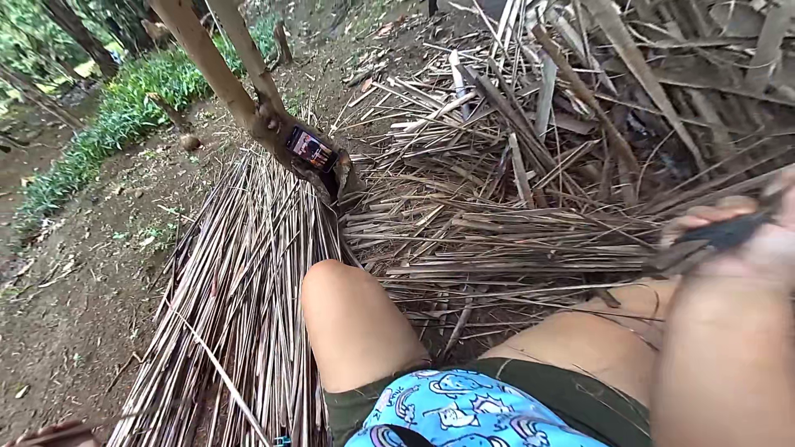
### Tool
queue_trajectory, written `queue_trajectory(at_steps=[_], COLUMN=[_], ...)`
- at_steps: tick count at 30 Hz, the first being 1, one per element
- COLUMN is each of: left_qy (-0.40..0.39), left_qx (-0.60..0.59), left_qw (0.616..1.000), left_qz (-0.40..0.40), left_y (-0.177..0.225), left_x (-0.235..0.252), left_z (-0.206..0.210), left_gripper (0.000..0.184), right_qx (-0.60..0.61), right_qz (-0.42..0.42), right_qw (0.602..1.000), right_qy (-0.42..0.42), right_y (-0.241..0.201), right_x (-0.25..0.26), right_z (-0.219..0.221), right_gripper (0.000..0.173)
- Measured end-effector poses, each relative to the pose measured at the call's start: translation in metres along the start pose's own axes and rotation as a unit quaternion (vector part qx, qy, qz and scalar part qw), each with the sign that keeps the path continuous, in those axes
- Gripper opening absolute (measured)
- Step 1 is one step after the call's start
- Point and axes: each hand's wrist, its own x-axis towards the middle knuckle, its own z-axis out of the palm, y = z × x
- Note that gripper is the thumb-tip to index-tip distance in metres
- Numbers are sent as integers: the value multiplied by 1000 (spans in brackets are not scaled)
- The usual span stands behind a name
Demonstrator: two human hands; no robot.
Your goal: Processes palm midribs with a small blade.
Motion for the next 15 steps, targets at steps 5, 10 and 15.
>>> queue_trajectory(at_steps=[5,10,15], left_qy=[-133,-308,-382], left_qx=[-116,-117,-71], left_qw=[981,912,902], left_qz=[-77,-242,-191], left_y=[-31,-66,-71], left_x=[-100,-263,-304], left_z=[97,180,198], left_gripper=[22,21,21], right_qx=[-123,-77,-82], right_qz=[203,422,325], right_qw=[936,756,858], right_qy=[-261,-494,-389], right_y=[83,138,121], right_x=[-39,-125,-98], right_z=[10,42,29], right_gripper=[31,52,18])
